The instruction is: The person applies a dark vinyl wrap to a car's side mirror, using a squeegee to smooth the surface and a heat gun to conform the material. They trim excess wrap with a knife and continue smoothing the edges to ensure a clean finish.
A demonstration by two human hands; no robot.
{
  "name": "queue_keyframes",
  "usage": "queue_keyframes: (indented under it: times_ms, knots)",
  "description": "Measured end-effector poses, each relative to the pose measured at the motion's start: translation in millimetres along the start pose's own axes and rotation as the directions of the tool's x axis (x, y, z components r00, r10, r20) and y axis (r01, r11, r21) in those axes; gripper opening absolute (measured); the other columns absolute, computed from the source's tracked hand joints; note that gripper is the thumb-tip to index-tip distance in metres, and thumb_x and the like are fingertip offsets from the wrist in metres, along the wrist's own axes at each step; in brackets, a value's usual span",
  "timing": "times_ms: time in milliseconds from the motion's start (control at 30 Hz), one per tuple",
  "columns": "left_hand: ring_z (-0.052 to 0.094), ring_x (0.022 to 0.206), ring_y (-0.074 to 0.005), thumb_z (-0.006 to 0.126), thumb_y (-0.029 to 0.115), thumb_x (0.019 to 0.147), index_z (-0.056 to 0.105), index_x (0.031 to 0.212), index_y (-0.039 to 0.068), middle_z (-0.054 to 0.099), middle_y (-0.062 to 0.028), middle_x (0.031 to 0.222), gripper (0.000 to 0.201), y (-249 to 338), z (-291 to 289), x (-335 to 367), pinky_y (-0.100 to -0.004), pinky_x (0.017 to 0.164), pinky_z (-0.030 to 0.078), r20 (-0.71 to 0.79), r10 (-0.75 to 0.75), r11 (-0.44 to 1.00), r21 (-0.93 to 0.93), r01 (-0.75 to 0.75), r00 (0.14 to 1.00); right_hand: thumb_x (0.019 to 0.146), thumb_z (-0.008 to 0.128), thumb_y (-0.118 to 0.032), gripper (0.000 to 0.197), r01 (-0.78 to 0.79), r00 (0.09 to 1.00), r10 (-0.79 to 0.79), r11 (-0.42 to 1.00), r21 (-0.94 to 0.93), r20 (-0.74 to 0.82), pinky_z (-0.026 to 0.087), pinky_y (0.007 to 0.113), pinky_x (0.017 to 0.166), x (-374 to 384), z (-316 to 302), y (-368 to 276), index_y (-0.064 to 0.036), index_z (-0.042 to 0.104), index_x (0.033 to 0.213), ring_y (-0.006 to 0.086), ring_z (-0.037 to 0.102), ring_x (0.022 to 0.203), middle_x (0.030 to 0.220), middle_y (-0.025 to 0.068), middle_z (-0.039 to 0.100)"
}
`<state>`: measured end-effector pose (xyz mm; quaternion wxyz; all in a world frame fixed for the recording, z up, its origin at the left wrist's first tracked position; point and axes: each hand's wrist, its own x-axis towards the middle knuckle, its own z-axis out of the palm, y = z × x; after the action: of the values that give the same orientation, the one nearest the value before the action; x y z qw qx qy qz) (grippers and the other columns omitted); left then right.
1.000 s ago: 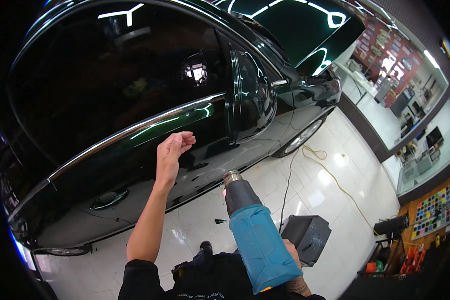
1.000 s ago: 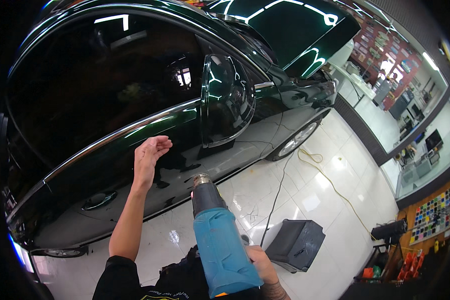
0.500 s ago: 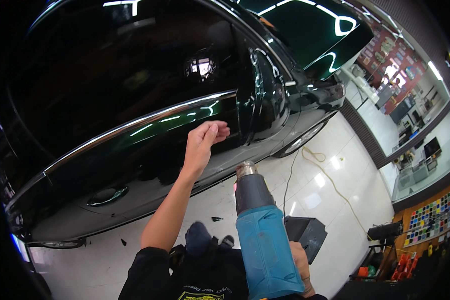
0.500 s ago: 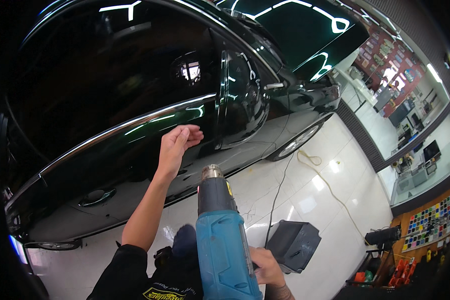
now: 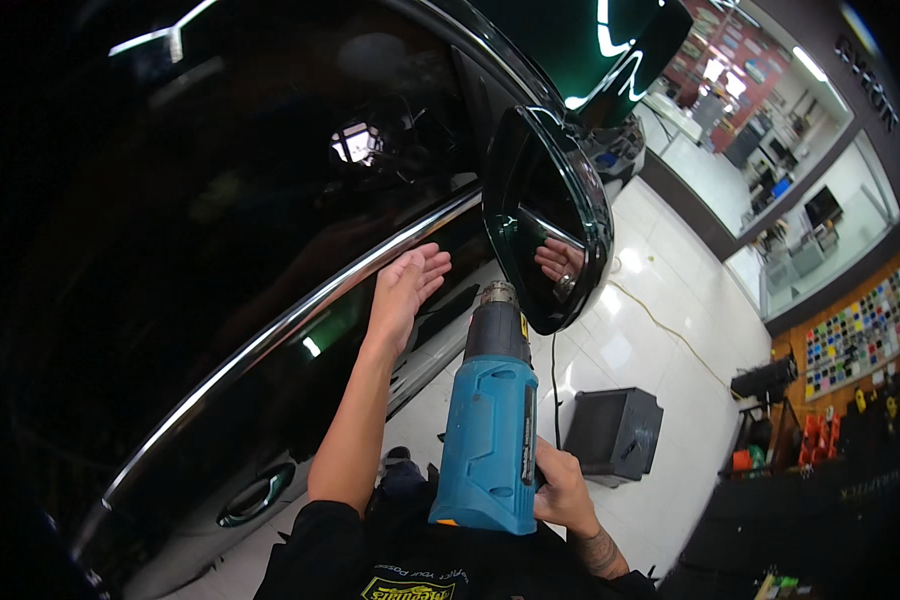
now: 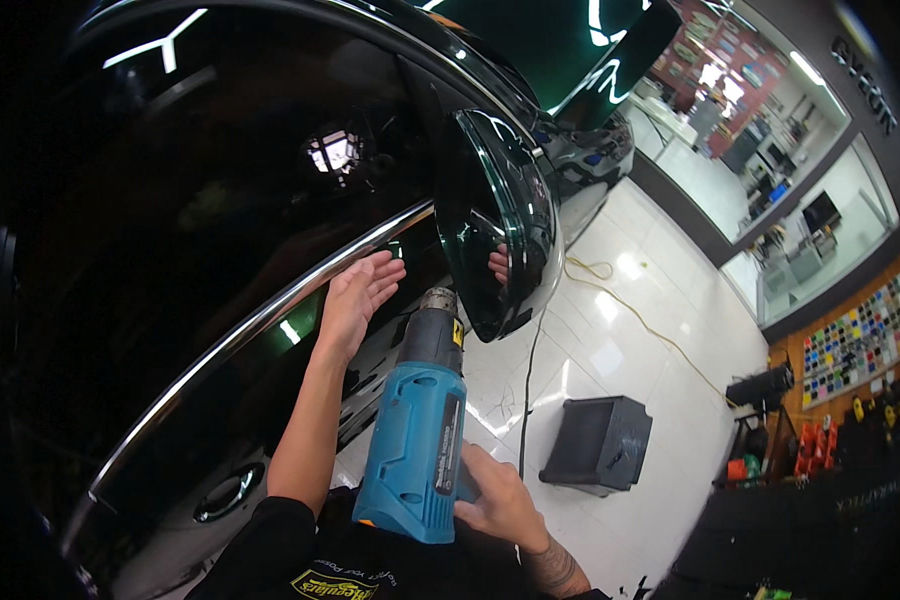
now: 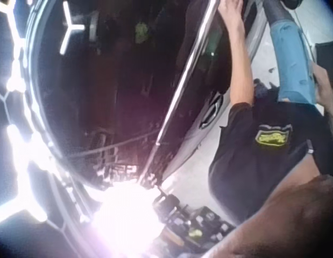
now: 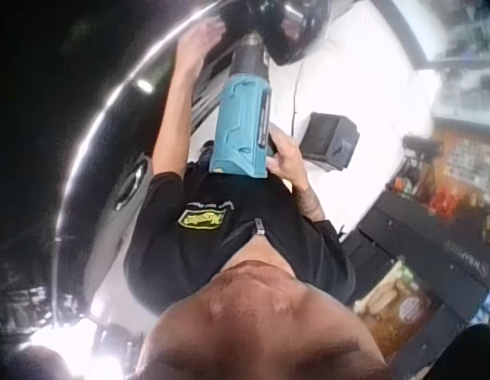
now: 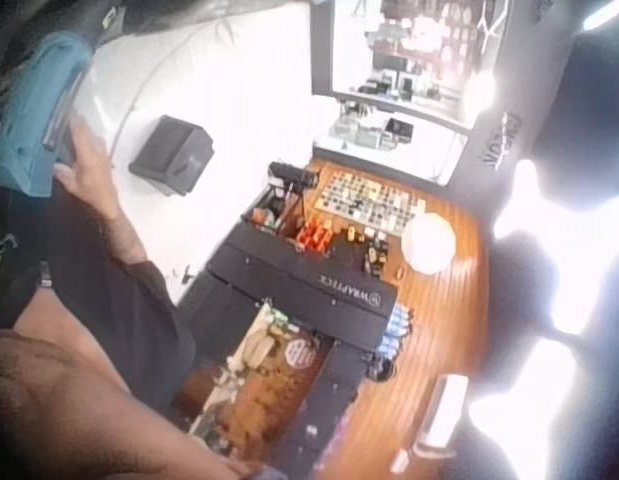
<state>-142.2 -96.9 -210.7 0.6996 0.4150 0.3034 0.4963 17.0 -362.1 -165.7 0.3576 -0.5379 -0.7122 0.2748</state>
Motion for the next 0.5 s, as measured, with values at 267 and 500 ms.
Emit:
queue_keyframes:
  times_ms: [267,500]
  knots:
    - [0.054,0.122,-0.0264,0.041,0.032,0.104,0.038,0.139,-0.01,0.051,-0.0236,0.134,0.055,-5,5,26,-0.0352,0.102,0.045,0.233,-0.178,0.982,-0.025,0.189,0.956,0.068,0.074,-0.008,0.071,-0.113,0.991,0.108,0.992,-0.055,-0.081,0.054,0.038,0.07,36,28,-26,0.0038,0.046,0.132,0.0366,0.067,0.082,0.103,0.0203,0.063]
    - [0.055,0.122,-0.0306,0.04,0.031,0.104,0.035,0.139,-0.012,0.051,-0.0281,0.133,0.056,3,8,44,-0.037,0.103,0.045,0.211,-0.173,0.978,-0.081,0.193,0.962,0.072,0.076,-0.009,0.066,-0.112,0.984,0.103,0.992,-0.058,-0.144,0.054,0.038,0.073,63,32,-35,0.0033,0.048,0.13,0.038,0.068,0.085,0.103,0.0211,0.064]
